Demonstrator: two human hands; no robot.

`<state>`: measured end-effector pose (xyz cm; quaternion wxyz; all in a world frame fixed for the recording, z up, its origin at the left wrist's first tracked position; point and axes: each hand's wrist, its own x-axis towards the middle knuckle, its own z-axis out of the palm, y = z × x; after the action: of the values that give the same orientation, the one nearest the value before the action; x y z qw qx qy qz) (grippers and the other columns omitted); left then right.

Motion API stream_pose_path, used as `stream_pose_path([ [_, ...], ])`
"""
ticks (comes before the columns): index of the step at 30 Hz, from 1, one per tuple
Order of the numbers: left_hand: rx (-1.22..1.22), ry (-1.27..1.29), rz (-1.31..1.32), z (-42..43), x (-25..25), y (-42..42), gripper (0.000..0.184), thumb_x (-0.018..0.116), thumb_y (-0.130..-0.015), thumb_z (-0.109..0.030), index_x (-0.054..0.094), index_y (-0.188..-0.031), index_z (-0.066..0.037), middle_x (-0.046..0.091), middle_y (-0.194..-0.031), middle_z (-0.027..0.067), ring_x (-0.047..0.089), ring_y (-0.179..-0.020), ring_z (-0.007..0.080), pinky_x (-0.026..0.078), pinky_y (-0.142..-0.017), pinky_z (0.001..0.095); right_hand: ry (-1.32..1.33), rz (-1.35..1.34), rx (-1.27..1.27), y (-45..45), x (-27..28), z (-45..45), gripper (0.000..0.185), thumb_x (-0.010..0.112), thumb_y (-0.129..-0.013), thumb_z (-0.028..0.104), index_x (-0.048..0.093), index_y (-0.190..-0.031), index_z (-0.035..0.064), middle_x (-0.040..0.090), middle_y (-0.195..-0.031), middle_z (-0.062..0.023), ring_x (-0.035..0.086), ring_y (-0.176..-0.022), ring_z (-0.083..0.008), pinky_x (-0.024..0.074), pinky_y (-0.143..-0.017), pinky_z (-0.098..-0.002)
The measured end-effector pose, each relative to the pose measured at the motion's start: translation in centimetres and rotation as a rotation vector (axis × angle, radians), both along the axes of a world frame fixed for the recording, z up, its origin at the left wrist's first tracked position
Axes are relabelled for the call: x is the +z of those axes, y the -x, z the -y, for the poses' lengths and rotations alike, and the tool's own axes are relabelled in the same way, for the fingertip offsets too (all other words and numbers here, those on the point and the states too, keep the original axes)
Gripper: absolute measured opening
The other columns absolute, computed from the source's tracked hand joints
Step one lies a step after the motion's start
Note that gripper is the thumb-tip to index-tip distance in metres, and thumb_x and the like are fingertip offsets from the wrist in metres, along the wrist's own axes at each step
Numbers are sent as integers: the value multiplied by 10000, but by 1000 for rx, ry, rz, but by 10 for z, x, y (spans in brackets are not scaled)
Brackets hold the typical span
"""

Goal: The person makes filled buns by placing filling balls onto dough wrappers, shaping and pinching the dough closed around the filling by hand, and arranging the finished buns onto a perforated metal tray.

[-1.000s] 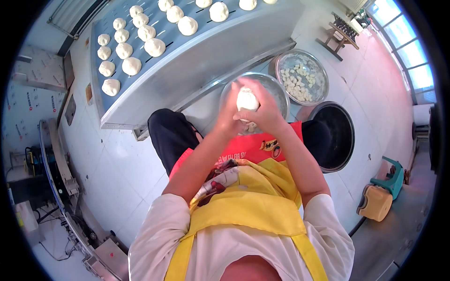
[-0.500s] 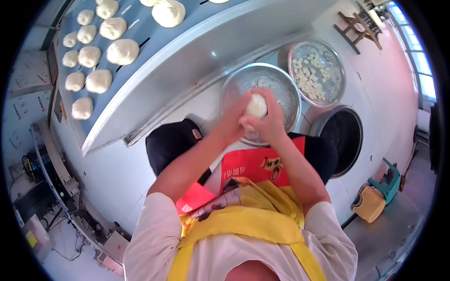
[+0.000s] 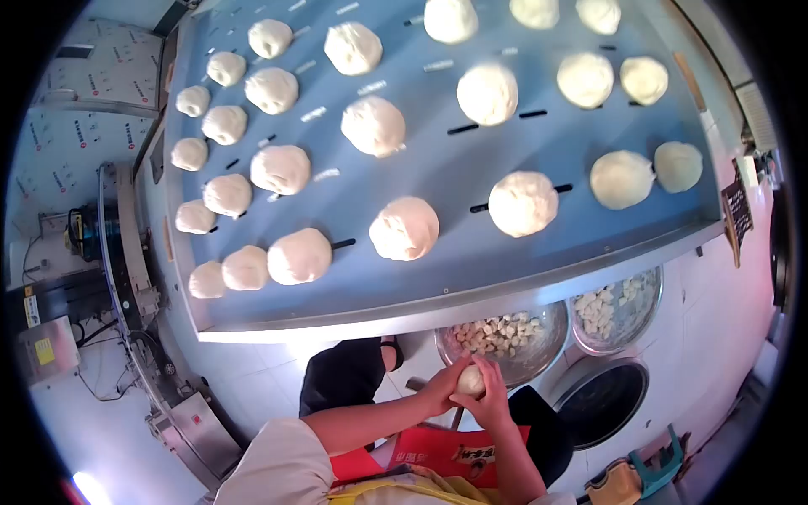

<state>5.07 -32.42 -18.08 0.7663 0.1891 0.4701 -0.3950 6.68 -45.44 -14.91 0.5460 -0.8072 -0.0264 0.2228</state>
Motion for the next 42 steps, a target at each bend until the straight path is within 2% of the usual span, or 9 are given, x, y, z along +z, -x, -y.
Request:
stream_pose_path([
  [6,-250,249,-25,20,84,13,552,444,-894,-639,591,-985,-116,644,-916,34,661,-806,160,565,-669,331,375,-51,379,-1,124,43,572,810,-636,305,556,-1087,63,591,-997,-124,595,-948,-323,511,-743,-416],
  [11,98,169,33,62,170,-8,509,452,-923,-580,575,-1026,-97,636,-928,37,655,-816,160,565,-658,339,653,-218,615,-76,271,38,541,769,-681,342,555,-1112,95,589,-960,-105,599,-915,-316,511,-715,-420],
  [15,336,173,117,36,243,-62,520,425,-924,-579,535,-1075,-94,616,-970,62,629,-933,191,550,-767,341,441,159,736,-119,286,36,665,735,-706,391,497,-1304,220,560,-1036,-129,635,-839,-354,520,-695,-466],
  [20,576,204,138,-1,235,-122,555,412,-925,-590,510,-1163,-98,614,-1024,66,622,-970,196,545,-784,354,818,89,805,-188,345,-66,536,746,-674,252,585,-1175,153,586,-1078,-128,619,-913,-325,519,-755,-438],
  [24,542,101,312,-81,267,-178,633,448,-925,-576,442,-1320,-82,577,-1187,95,558,-1116,212,462,-945,376,503,292,727,-266,336,-116,477,755,-680,229,613,-1123,121,600,-1065,-154,628,-874,-350,520,-739,-423],
  [31,214,-1379,695,-372,291,-169,395,508,-963,-238,506,-1276,3,562,-1225,120,540,-1121,212,422,-947,329,448,579,465,-463,290,-252,468,768,-706,178,608,-1135,78,608,-1062,-158,622,-926,-334,503,-790,-405],
  [32,909,-924,448,-414,264,-159,415,518,-959,-230,471,-1299,3,519,-1280,117,518,-1150,236,411,-968,343,488,611,456,-487,271,-268,462,769,-707,183,612,-1131,89,607,-1063,-149,619,-928,-330,502,-793,-400],
  [35,-80,-1976,442,-511,228,-145,448,590,-926,-230,440,-1289,-15,494,-1282,148,444,-1225,289,381,-993,421,553,631,442,-537,223,-303,452,769,-707,199,617,-1126,127,606,-1035,-120,616,-913,-325,501,-787,-397],
  [42,-394,-2137,323,-557,148,-149,557,658,-868,-335,449,-1299,-51,475,-1291,184,427,-1207,379,362,-999,476,745,671,590,-576,151,-335,503,777,-684,220,597,-1152,170,598,-1045,-74,612,-936,-298,514,-783,-388],
])
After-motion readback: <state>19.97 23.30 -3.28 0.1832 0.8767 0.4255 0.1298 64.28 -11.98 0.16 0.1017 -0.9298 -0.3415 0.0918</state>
